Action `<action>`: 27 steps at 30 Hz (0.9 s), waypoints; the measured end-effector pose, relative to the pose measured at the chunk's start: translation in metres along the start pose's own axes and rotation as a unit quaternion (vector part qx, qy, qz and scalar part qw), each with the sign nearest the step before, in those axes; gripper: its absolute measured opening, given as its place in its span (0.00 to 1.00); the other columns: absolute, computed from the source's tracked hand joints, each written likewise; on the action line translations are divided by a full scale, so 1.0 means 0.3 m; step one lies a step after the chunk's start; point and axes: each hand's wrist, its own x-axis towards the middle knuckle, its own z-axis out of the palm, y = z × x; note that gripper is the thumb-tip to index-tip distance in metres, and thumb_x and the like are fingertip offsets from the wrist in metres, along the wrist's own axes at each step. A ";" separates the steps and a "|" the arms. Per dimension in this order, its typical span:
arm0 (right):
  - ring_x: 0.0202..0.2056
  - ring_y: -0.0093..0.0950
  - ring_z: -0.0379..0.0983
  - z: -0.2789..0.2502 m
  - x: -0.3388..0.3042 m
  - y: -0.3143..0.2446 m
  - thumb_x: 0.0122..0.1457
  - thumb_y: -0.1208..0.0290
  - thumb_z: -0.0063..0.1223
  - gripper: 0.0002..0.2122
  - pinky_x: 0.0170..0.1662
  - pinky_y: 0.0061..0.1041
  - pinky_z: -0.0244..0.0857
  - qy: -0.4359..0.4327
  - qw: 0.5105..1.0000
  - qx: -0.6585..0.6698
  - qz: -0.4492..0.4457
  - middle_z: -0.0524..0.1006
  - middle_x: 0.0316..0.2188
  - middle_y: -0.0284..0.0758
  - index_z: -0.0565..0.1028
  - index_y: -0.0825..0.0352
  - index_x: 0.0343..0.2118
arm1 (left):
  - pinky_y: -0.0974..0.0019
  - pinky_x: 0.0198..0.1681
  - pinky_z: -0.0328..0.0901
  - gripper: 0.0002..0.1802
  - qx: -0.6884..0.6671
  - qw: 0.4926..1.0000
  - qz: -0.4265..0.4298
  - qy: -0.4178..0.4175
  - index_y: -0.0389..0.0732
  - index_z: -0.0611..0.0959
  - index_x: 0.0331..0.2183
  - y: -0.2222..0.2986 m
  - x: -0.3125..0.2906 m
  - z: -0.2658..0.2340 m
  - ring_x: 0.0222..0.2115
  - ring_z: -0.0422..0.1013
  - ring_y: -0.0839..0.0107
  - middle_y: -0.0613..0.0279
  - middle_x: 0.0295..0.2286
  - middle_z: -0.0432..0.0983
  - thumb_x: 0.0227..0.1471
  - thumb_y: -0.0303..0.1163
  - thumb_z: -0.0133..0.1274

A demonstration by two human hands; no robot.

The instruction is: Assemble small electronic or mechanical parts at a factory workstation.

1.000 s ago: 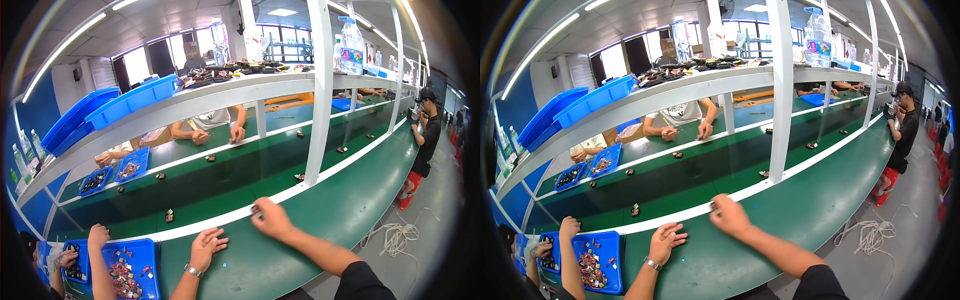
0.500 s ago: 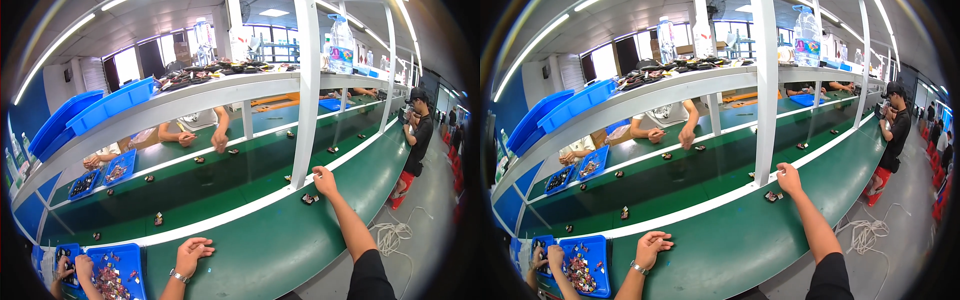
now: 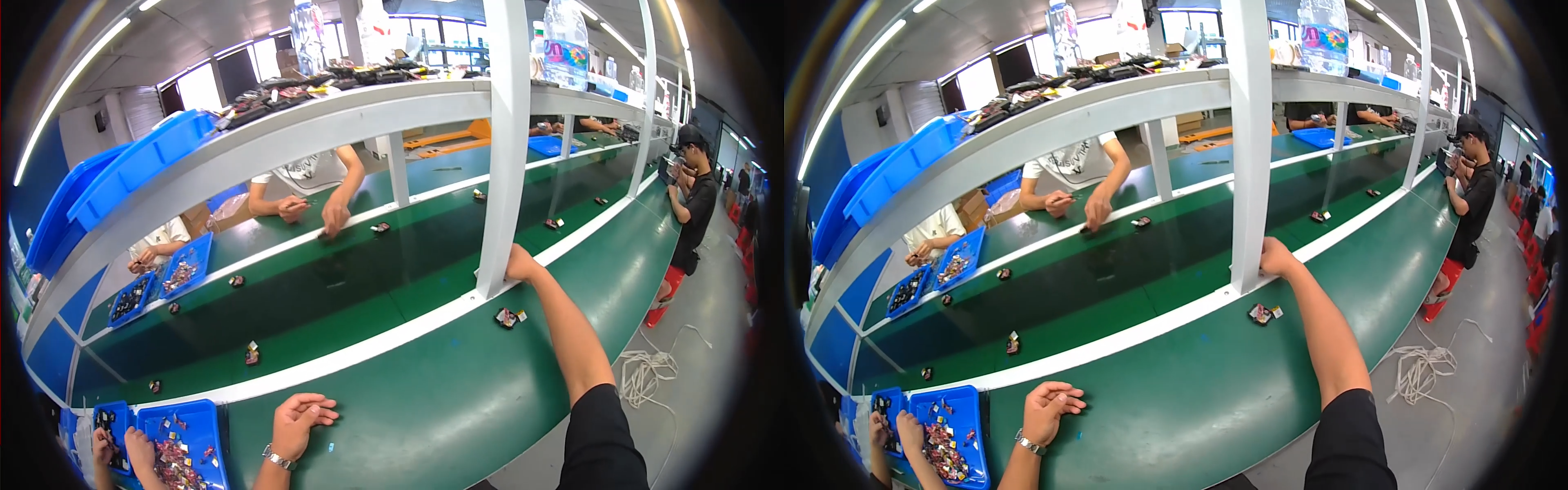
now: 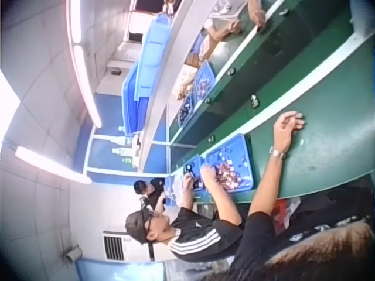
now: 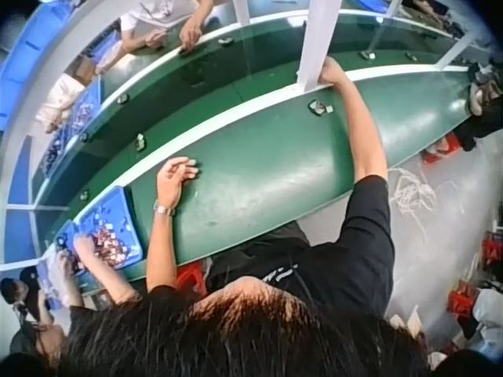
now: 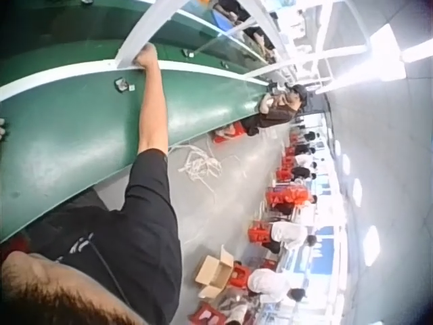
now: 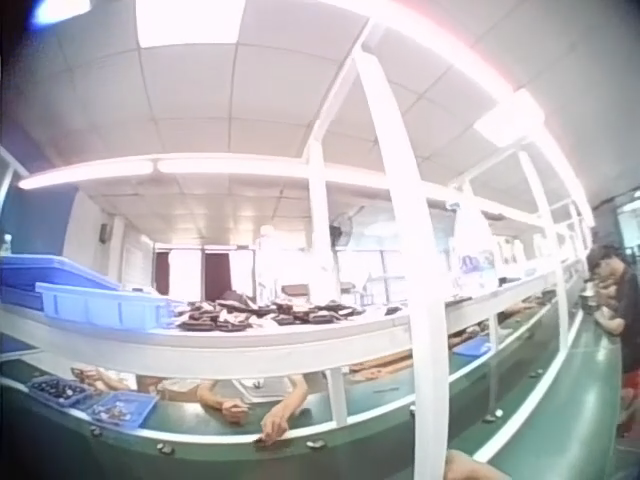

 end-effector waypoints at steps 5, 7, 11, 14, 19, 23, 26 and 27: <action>0.24 0.19 0.71 -0.111 -0.126 -0.011 0.52 0.76 0.58 0.07 0.27 0.18 0.65 0.141 0.964 0.176 0.141 0.77 0.26 0.33 0.72 0.68 0.32 | 0.65 0.36 0.73 0.09 0.017 1.000 0.001 -0.002 0.29 0.75 0.40 -0.005 0.011 0.001 0.32 0.77 0.61 0.43 0.35 0.78 0.56 0.21 0.47; 0.26 0.18 0.71 -0.140 -0.228 -0.020 0.54 0.75 0.58 0.06 0.28 0.17 0.65 0.133 0.952 0.222 0.165 0.77 0.26 0.32 0.72 0.67 0.32 | 0.65 0.36 0.73 0.09 0.031 1.000 0.000 -0.002 0.29 0.76 0.39 -0.001 0.009 0.007 0.32 0.77 0.62 0.45 0.34 0.78 0.55 0.21 0.47; 0.26 0.18 0.71 -0.131 -0.420 -0.102 0.55 0.75 0.57 0.05 0.30 0.16 0.65 0.086 0.946 0.260 0.173 0.77 0.26 0.31 0.73 0.67 0.32 | 0.66 0.34 0.72 0.09 0.071 0.997 0.000 -0.004 0.30 0.77 0.38 0.011 0.018 0.031 0.30 0.77 0.64 0.46 0.32 0.79 0.55 0.21 0.47; 0.29 0.18 0.73 -0.042 -0.502 -0.223 0.58 0.75 0.55 0.04 0.31 0.15 0.67 -0.052 0.954 0.250 0.155 0.77 0.29 0.31 0.73 0.67 0.34 | 0.67 0.35 0.72 0.09 0.088 0.996 -0.001 0.006 0.30 0.77 0.39 0.028 0.001 0.025 0.31 0.77 0.65 0.47 0.32 0.79 0.55 0.22 0.48; 0.32 0.19 0.75 0.171 -0.566 -0.384 0.57 0.79 0.56 0.05 0.35 0.18 0.70 -0.243 0.923 0.261 0.141 0.78 0.28 0.32 0.73 0.70 0.35 | 0.68 0.39 0.71 0.12 0.140 0.989 0.024 -0.034 0.30 0.76 0.43 0.029 -0.009 0.079 0.35 0.76 0.67 0.48 0.37 0.79 0.57 0.25 0.48; 0.30 0.17 0.75 0.378 -0.548 -0.532 0.56 0.75 0.57 0.05 0.35 0.17 0.68 -0.336 0.911 0.235 0.039 0.79 0.28 0.32 0.77 0.69 0.33 | 0.66 0.42 0.71 0.18 0.086 0.991 -0.018 -0.103 0.30 0.73 0.49 0.057 -0.012 0.141 0.39 0.75 0.65 0.47 0.43 0.76 0.59 0.27 0.48; 0.30 0.26 0.78 0.522 -0.554 -0.654 0.55 0.73 0.58 0.07 0.36 0.22 0.70 -0.325 0.932 0.157 -0.043 0.80 0.27 0.39 0.78 0.70 0.33 | 0.63 0.44 0.70 0.21 -0.012 0.990 -0.078 -0.119 0.30 0.70 0.52 0.068 -0.028 0.143 0.41 0.75 0.64 0.47 0.44 0.75 0.59 0.28 0.48; 0.29 0.27 0.78 0.567 -0.561 -0.673 0.55 0.72 0.58 0.07 0.37 0.23 0.70 -0.321 0.931 0.164 -0.054 0.80 0.27 0.40 0.77 0.71 0.33 | 0.65 0.45 0.70 0.20 0.052 0.992 -0.054 -0.100 0.30 0.70 0.51 0.079 -0.037 0.162 0.41 0.75 0.66 0.49 0.42 0.76 0.59 0.27 0.48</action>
